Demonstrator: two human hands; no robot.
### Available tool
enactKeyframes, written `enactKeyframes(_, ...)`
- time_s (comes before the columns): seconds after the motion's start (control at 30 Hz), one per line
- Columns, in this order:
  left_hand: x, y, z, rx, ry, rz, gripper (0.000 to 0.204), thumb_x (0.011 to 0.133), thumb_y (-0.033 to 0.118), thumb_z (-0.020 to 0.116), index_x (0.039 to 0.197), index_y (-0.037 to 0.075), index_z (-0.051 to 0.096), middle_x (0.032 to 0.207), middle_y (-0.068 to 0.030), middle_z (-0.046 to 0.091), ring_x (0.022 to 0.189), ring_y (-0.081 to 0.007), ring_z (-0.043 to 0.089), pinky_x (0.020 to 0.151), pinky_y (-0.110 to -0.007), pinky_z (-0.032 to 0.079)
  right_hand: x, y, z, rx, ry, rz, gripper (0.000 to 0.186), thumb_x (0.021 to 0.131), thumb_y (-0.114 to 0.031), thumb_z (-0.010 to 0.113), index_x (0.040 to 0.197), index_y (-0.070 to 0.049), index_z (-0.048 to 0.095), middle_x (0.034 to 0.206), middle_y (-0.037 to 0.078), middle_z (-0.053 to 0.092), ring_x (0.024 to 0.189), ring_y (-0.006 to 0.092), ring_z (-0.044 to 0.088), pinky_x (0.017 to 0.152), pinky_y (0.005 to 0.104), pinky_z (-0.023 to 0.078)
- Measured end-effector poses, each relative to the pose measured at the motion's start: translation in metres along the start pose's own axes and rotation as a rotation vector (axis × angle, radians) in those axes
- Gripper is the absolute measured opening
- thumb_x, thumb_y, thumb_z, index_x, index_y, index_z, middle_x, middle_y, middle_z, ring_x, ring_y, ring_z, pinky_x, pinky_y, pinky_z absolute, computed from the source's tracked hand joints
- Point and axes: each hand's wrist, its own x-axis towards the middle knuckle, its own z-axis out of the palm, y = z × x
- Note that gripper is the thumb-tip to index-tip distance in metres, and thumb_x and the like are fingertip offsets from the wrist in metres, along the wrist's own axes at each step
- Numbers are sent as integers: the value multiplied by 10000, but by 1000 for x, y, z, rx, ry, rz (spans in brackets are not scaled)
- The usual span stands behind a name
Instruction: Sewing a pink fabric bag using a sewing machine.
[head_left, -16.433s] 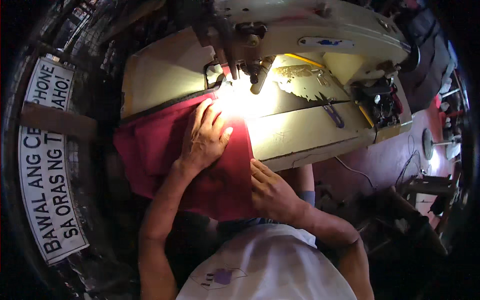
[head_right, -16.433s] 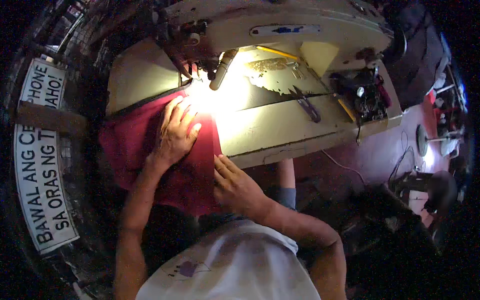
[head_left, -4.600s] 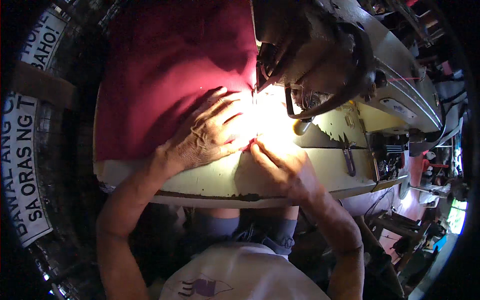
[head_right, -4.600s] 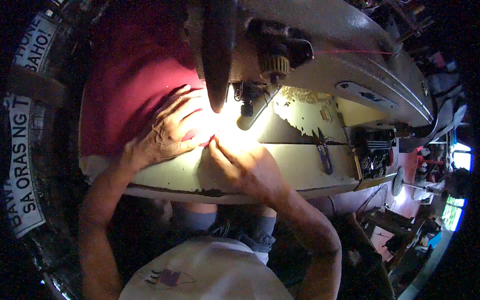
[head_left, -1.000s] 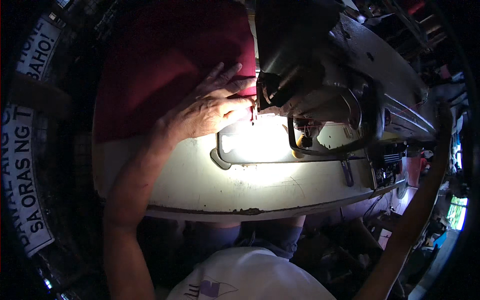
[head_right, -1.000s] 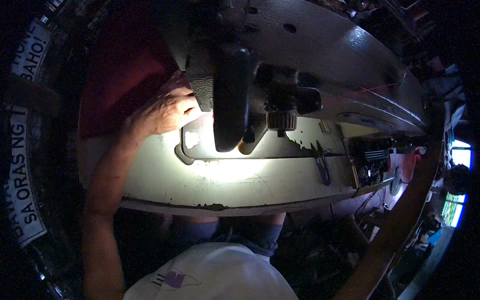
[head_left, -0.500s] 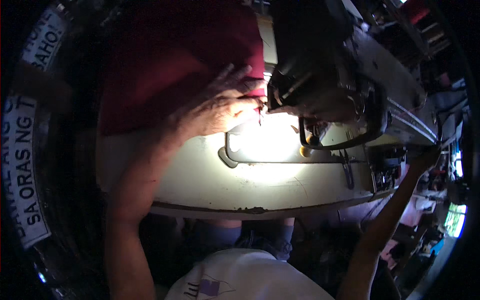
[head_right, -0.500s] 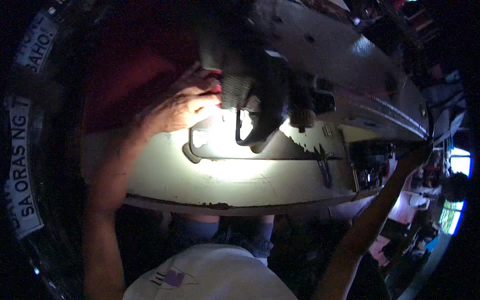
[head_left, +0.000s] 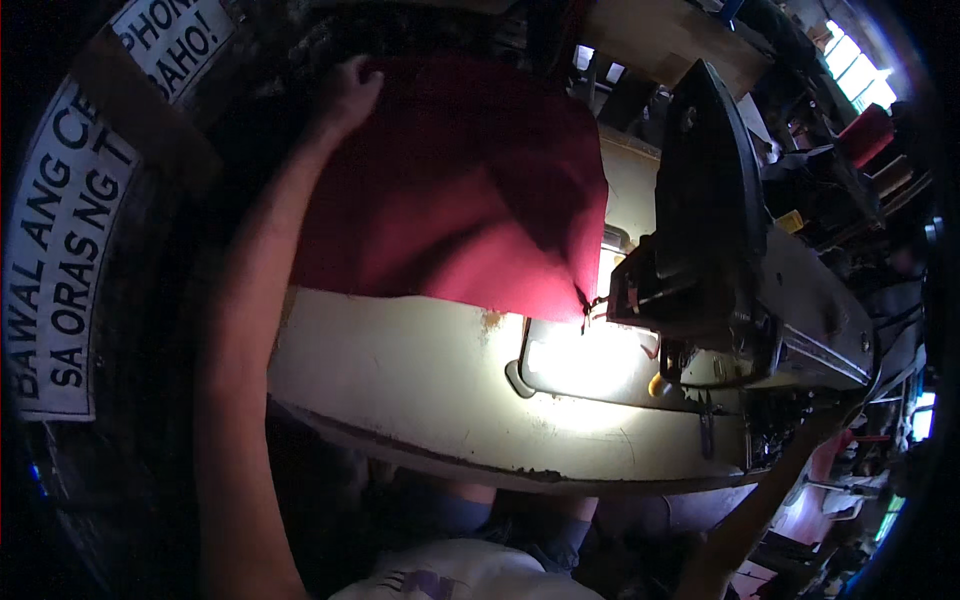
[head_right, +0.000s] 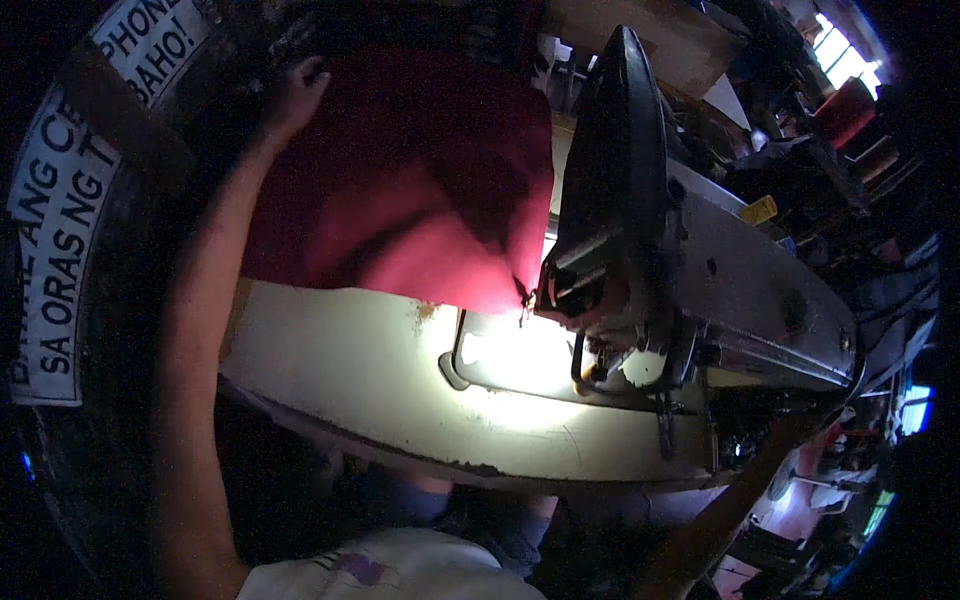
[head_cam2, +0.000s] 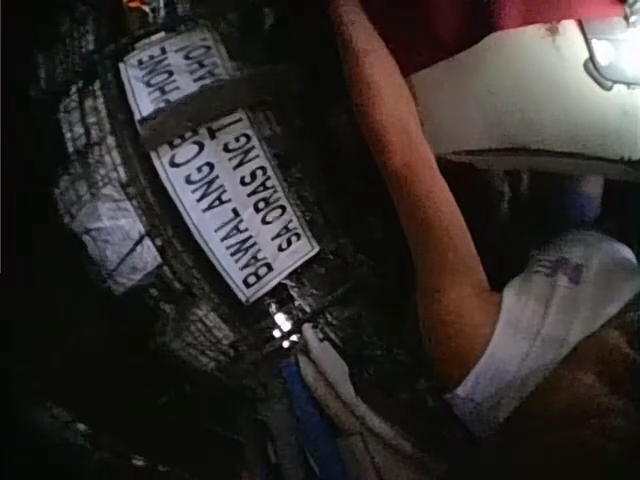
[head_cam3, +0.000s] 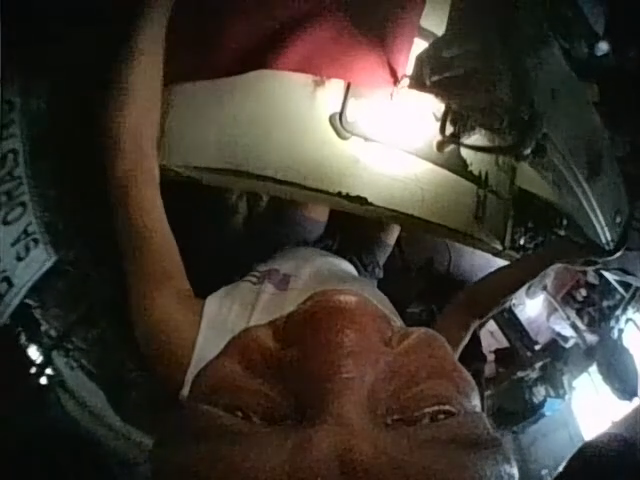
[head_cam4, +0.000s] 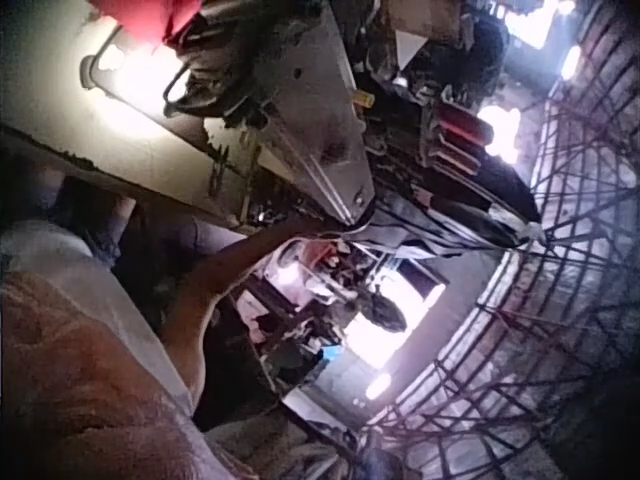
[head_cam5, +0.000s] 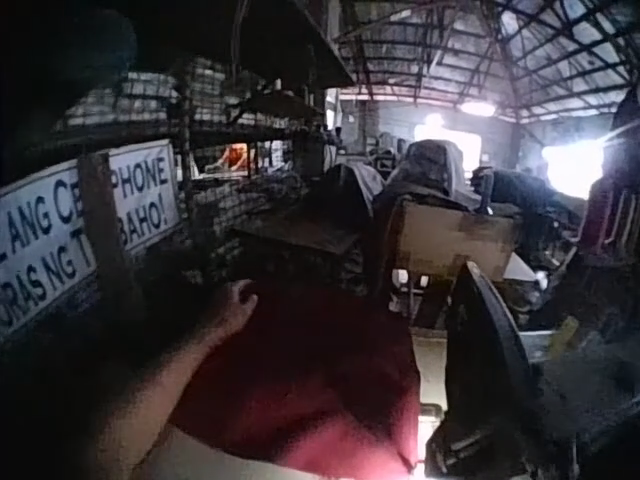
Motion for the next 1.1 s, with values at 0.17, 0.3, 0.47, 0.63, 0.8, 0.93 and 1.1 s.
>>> enactKeyframes(0.17, 58, -62, 30, 180, -158, -277, 718, 911, 565, 571, 1323, -23, 566, 1333, -229, 583, 1256, -364, 543, 1073, -450, 411, -4, -5, -9, 45, -6, -8, 434, 959, -202, 546, 1341, 4, 519, 1236, 199, 597, 1108, 307, 595, 932, 408, 502)
enactKeyframes(0.3, 73, -79, 42, -79, -409, -324, 804, 857, 681, 576, 1325, 27, 591, 1338, -198, 587, 1252, -351, 543, 1070, -445, 406, -9, -4, -14, 63, -28, -15, 430, 960, -199, 549, 1339, 1, 520, 1250, 197, 588, 1123, 302, 586, 941, 406, 497)
enactKeyframes(0.47, 76, -92, 42, 51, -390, 20, 572, 915, 504, 609, 1323, 104, 615, 1267, -138, 641, 1188, -296, 586, 1027, -413, 435, -16, -1, -25, 69, -43, -18, 425, 961, -195, 553, 1338, -3, 520, 1266, 195, 576, 1142, 296, 575, 952, 403, 490)
enactKeyframes(0.63, 109, -112, 61, -86, -402, -222, 569, 965, 366, 603, 1453, 114, 456, 1402, -139, 535, 1299, -281, 494, 1073, -450, 410, -19, 6, -30, 69, -55, -24, 420, 961, -191, 557, 1336, -6, 520, 1283, 192, 564, 1161, 291, 564, 964, 401, 484)
enactKeyframes(0.8, 120, -110, 31, -204, 186, 13, 344, 957, 288, 609, 1195, 45, 660, 1121, -117, 696, 1114, -247, 619, 978, -382, 462, -14, -16, -41, 86, -36, -34, 415, 962, -188, 560, 1335, -10, 520, 1299, 190, 553, 1180, 285, 553, 975, 398, 477)
enactKeyframes(0.93, 44, -73, -91, -93, 245, -6, 447, 967, 303, 613, 1280, -16, 587, 1181, -119, 658, 1072, -244, 614, 963, -379, 466, -9, -89, -92, 232, -54, -7, 411, 963, -185, 563, 1334, -13, 520, 1312, 188, 543, 1195, 280, 544, 985, 396, 472)
enactKeyframes(1.1, -153, -41, -222, -140, 219, -283, 668, 972, 345, 595, 1487, -5, 352, 1454, -192, 463, 1304, -302, 492, 1096, -415, 407, -60, -242, -232, 799, -457, 406, 407, 963, -181, 567, 1332, -16, 520, 1329, 186, 532, 1213, 275, 533, 996, 393, 465)
